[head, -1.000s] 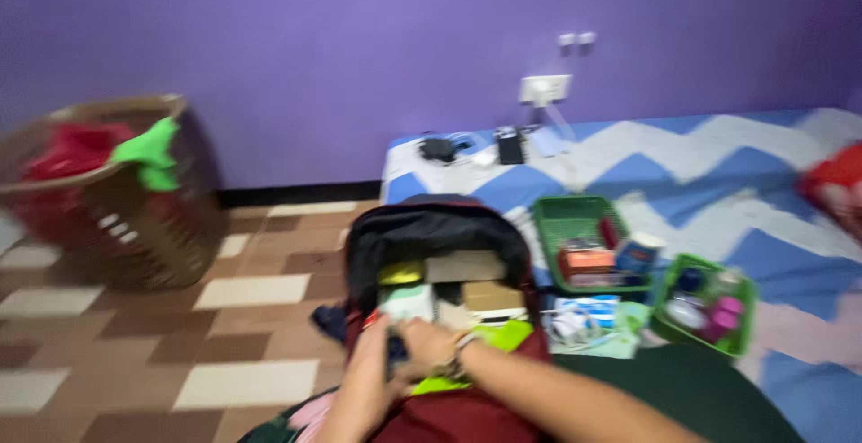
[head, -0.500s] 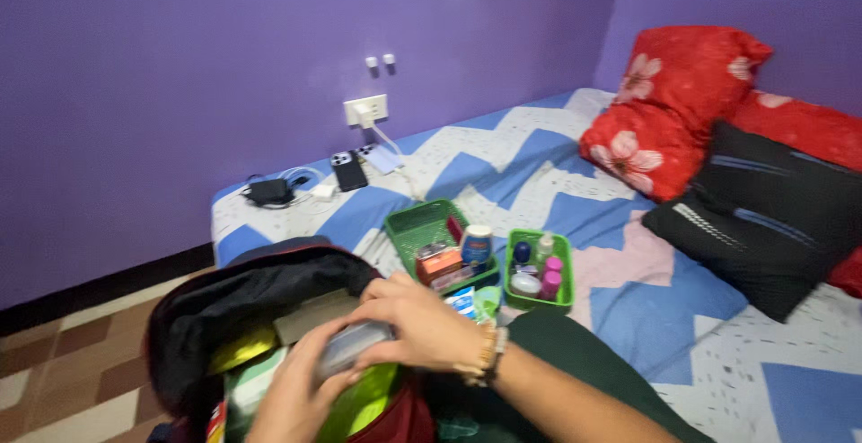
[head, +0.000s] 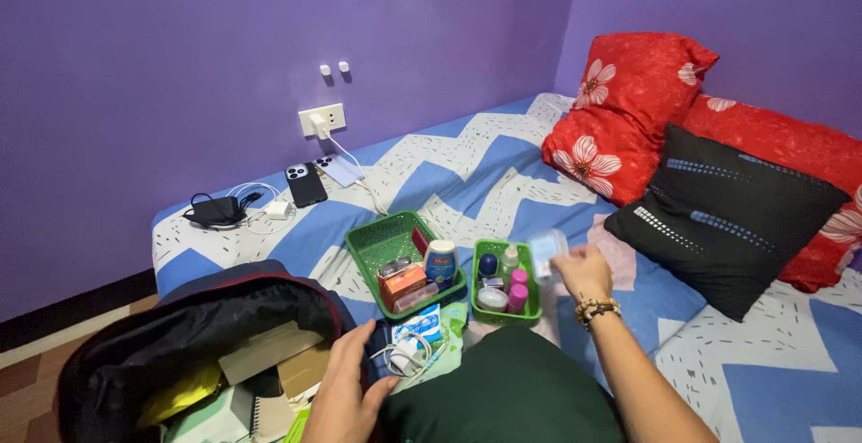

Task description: The person opens a backpack on a bed and removes its contents one at a time, including bottles, boxes, a charger with cable, and small containers, placing them into green baskets and arranging them on the bed.

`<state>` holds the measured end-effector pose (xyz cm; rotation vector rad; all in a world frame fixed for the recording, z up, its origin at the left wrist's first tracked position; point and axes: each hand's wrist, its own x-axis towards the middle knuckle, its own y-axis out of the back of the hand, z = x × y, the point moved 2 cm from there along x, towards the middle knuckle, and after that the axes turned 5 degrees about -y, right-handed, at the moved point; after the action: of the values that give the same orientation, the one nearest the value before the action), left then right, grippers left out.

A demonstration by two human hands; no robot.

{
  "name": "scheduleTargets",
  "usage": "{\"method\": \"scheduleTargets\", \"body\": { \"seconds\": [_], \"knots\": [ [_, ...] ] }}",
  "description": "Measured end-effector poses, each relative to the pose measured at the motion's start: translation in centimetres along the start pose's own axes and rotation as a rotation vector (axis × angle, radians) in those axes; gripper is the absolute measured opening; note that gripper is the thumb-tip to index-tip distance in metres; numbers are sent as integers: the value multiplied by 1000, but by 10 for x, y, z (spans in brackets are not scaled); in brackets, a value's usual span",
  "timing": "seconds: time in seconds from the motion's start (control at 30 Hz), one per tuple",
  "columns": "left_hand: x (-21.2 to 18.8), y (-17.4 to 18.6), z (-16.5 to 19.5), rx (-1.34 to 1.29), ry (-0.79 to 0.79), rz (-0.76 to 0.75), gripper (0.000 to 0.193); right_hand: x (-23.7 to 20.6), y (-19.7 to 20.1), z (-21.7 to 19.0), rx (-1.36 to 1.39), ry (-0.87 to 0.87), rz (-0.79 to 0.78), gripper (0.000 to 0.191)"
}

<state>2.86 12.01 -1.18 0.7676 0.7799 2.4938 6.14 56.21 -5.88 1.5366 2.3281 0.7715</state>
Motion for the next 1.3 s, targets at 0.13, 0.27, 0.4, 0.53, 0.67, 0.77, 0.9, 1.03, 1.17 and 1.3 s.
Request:
{"method": "scheduleTargets", "body": {
  "seconds": [0.13, 0.27, 0.4, 0.53, 0.67, 0.77, 0.9, 1.03, 1.17, 1.3],
  "knots": [
    [1, -12, -19, 179, 223, -161, 97, -1, -24, 27, -88, -101, 0, 68],
    [1, -18, -20, 123, 202, -229, 91, -15, -38, 26, -149, -130, -87, 71],
    [0, -21, -18, 140, 179, -257, 89, -21, -39, 21, -188, -65, -105, 69],
    [-2, -21, -16, 134, 192, -247, 86, -16, -40, 21, -223, 56, -134, 69],
    [-2, -19, -14, 154, 201, -253, 86, -11, -46, 22, -275, 118, -189, 68],
    [-2, -17, -13, 139, 180, -236, 85, -12, -49, 21, -282, 163, -180, 68],
    [-2, -17, -13, 118, 191, -230, 84, -14, -51, 21, -301, 165, -185, 75],
    [-2, -17, -15, 118, 197, -230, 83, -16, -52, 21, -299, 204, -170, 78],
    [-4, -18, -18, 117, 194, -217, 80, -17, -54, 20, -323, 260, -158, 80],
    [-4, -19, -22, 105, 175, -203, 76, -19, -55, 21, -336, 244, -175, 81]
  ]
}}
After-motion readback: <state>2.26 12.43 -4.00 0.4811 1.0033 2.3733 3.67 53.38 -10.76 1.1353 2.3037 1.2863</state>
